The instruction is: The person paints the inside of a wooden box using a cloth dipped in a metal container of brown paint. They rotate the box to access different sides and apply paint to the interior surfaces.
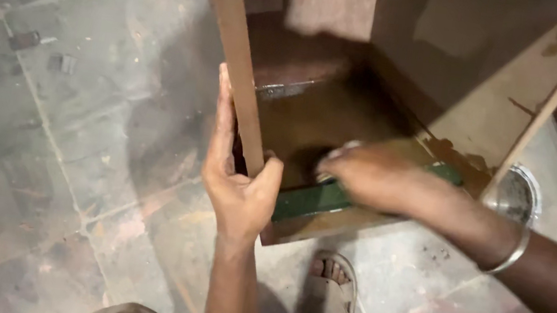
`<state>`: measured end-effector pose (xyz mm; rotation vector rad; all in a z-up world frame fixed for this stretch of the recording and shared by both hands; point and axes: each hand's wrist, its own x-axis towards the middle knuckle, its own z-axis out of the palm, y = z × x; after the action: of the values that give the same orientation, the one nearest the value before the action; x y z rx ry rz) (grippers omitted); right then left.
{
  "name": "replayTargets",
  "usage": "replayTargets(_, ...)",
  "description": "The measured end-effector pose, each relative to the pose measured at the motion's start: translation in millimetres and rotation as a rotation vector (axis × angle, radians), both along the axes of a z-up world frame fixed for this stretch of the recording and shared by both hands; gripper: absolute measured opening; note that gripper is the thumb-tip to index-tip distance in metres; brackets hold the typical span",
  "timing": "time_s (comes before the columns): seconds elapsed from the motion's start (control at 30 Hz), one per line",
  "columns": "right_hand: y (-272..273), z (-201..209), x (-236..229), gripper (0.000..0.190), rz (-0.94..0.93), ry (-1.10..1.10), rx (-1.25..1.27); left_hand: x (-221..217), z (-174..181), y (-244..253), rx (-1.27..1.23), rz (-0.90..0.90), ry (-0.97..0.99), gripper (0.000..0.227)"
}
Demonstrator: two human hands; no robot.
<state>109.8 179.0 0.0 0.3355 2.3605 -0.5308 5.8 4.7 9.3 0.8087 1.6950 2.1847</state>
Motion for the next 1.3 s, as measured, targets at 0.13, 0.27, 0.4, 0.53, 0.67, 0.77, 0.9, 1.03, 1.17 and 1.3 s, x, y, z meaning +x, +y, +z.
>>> replayTargets(0.13, 50, -11, 43, 0.038, -0.007, -0.013, 0.282, -1, -3, 3, -0.005, 0.031, 0.037, 0.092)
replayTargets(0.27, 93, -66, 27, 0.029, -0.001, -0.189, 0.478, 0, -8, 0, 0.002, 0.025, 0.033, 0.091)
replayTargets(0.4, 104, -71, -6, 0.03, -0.066, -0.164, 0.369, -3, -13, -2, 0.01, 0.023, 0.059, 0.091)
replayTargets(0.53, 53, -22, 31, 0.045, -0.229, 0.393, -0.015, -6, -20, 1, 0.003, 0.014, 0.037, 0.092)
replayTargets(0.67, 6, 30, 55, 0.045, -0.555, 0.497, -0.755, -9, -23, 8, 0.075, -0.018, 0.029, 0.091)
replayTargets(0.77, -20, 42, 31, 0.041, -0.551, 0.409, -0.733, -7, -24, 13, 0.098, -0.019, 0.038, 0.087)
replayTargets(0.9, -37, 38, -2, 0.042, -0.062, 0.064, -0.101, -6, -25, 19, 0.134, -0.028, 0.013, 0.087)
replayTargets(1.03, -6, 55, 14, 0.055, -0.165, -0.091, 0.049, -6, -28, 20, 0.104, -0.019, -0.012, 0.088)
replayTargets(1.17, 2, 73, 29, 0.04, -0.214, -0.118, 0.226, -6, -25, 20, 0.085, 0.017, 0.109, 0.089)
replayTargets(1.3, -45, 44, 31, 0.044, 0.142, 0.716, 0.201, 4, -16, 20, 0.106, 0.004, 0.095, 0.088)
